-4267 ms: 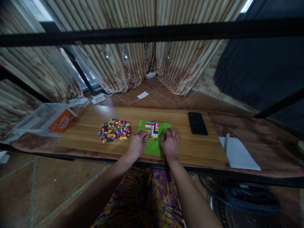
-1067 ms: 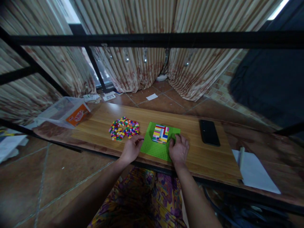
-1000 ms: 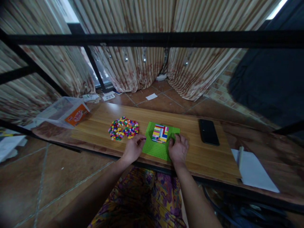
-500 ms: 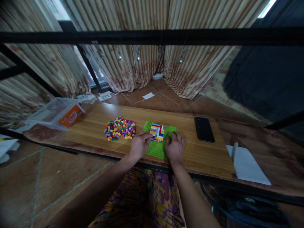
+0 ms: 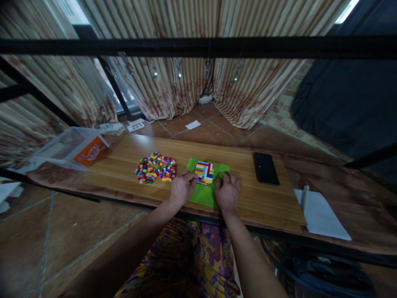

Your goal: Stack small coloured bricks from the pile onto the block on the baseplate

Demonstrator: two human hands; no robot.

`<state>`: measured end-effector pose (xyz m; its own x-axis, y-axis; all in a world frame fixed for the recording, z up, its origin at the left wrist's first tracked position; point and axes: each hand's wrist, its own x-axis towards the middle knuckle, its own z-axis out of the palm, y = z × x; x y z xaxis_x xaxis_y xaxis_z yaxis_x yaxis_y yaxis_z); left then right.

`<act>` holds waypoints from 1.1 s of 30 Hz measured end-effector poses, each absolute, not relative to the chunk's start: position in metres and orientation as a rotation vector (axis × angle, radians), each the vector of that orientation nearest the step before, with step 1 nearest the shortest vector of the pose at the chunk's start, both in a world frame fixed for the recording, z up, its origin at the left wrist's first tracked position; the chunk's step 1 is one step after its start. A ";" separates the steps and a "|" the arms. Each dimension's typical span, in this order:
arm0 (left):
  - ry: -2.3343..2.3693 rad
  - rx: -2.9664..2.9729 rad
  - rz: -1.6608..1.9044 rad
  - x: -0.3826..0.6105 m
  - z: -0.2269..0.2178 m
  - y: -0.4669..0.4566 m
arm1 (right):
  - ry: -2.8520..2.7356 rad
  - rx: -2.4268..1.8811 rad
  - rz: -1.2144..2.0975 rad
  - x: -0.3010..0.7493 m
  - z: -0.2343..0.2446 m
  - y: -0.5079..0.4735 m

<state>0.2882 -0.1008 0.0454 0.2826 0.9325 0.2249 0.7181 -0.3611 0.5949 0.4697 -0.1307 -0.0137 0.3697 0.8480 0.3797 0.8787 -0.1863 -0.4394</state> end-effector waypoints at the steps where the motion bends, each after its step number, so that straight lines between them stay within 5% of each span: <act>1: 1.484 2.199 0.773 0.288 0.045 -0.101 | -1.487 -2.040 -0.070 0.469 -0.013 -0.131; 18: 1.357 2.438 0.823 0.284 0.026 -0.096 | -1.479 -2.042 -0.086 0.469 -0.014 -0.131; 33: 1.499 1.875 1.041 0.281 0.035 -0.101 | -1.471 -2.033 -0.073 0.470 -0.015 -0.131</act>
